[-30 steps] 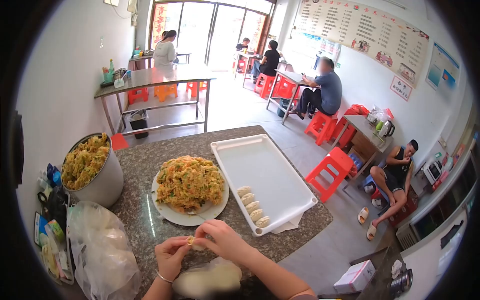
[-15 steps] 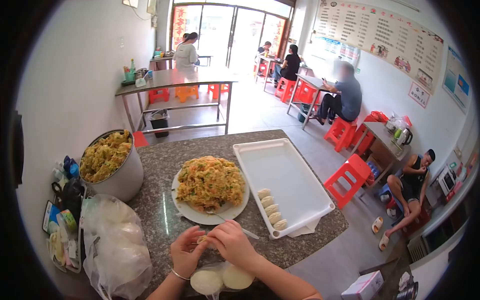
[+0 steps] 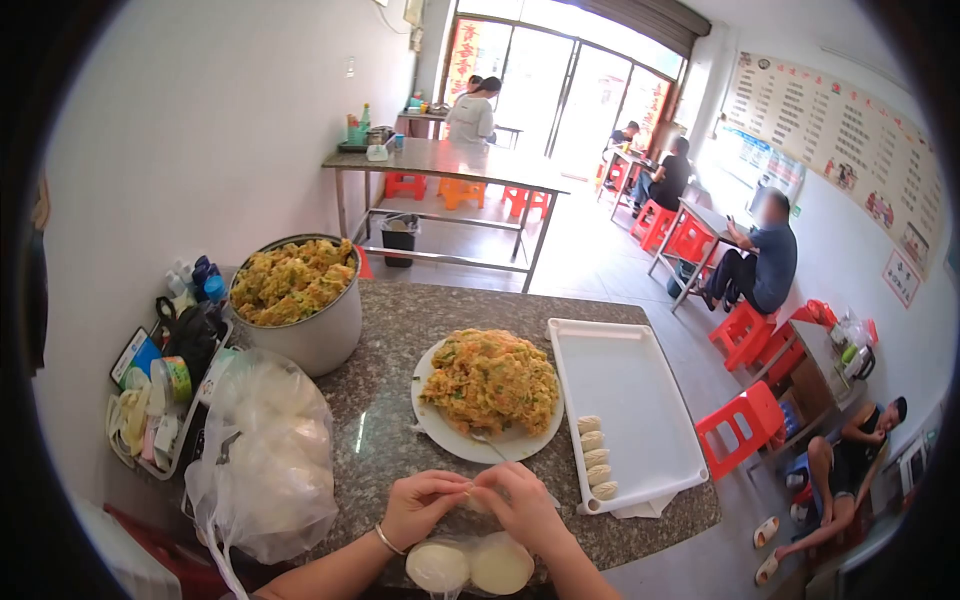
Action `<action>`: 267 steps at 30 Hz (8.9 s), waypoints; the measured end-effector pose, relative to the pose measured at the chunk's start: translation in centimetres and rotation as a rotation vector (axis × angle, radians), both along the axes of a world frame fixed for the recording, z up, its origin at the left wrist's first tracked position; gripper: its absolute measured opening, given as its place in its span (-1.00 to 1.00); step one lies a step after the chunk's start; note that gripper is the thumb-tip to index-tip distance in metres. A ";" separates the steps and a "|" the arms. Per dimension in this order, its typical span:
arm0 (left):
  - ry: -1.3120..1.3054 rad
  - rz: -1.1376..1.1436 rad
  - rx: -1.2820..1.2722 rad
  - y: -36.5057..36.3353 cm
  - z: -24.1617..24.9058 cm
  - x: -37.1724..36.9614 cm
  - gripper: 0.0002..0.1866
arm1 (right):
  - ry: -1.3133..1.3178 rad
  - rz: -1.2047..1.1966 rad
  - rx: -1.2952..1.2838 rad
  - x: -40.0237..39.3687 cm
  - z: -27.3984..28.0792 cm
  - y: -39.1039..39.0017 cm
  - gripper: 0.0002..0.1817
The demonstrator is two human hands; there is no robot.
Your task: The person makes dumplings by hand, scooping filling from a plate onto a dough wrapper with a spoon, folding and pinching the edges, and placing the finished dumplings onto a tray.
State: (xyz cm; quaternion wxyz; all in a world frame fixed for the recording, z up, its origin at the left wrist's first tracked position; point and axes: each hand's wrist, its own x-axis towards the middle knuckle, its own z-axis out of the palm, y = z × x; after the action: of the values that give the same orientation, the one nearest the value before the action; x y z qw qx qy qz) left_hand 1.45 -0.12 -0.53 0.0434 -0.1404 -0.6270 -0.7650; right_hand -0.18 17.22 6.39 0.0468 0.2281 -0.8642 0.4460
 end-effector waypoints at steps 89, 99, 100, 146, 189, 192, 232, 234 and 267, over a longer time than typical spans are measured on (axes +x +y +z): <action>-0.489 -0.247 0.455 -0.3 0.1 -0.5 -0.67 | 0.034 -0.207 -0.195 -0.6 -2.7 -0.8 -0.94; -0.677 -0.459 0.599 -1.0 -0.4 -0.9 -0.64 | -0.087 -0.049 -0.383 -1.5 -2.9 0.7 -0.87; -0.680 -0.462 0.597 -1.0 -0.4 -0.9 -0.64 | -0.088 -0.053 -0.384 -1.5 -3.2 0.8 -0.87; -0.668 -0.380 0.602 -1.9 -0.1 -0.9 -0.70 | 0.078 -0.526 -0.296 2.1 -3.0 12.9 -0.84; -0.625 -0.152 0.301 -1.9 -1.3 -1.9 -0.56 | 0.407 -0.448 -0.086 10.4 -5.8 2.1 -0.91; -0.640 -0.121 0.300 -1.7 -1.2 -1.9 -0.56 | 0.367 -0.413 -0.100 10.2 -5.8 2.1 -0.91; -0.561 -0.346 0.334 -2.0 -0.1 -1.0 -0.70 | 0.531 -0.718 -0.302 7.7 0.8 14.7 -0.36; -0.632 -0.264 0.376 -2.2 -0.6 -1.0 -0.66 | 0.866 -0.775 -0.673 10.4 7.5 18.1 -0.14; -0.688 -0.213 0.693 -1.4 0.4 -0.9 -0.74 | 0.138 -0.142 0.356 -1.5 -2.2 2.7 -0.68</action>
State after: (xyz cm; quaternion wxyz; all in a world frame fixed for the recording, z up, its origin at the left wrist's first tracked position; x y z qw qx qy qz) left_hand 0.52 -1.53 -0.17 -0.2000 0.0794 -0.2964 -0.9305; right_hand -1.65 19.92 4.23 0.0960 0.2013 -0.9381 0.2652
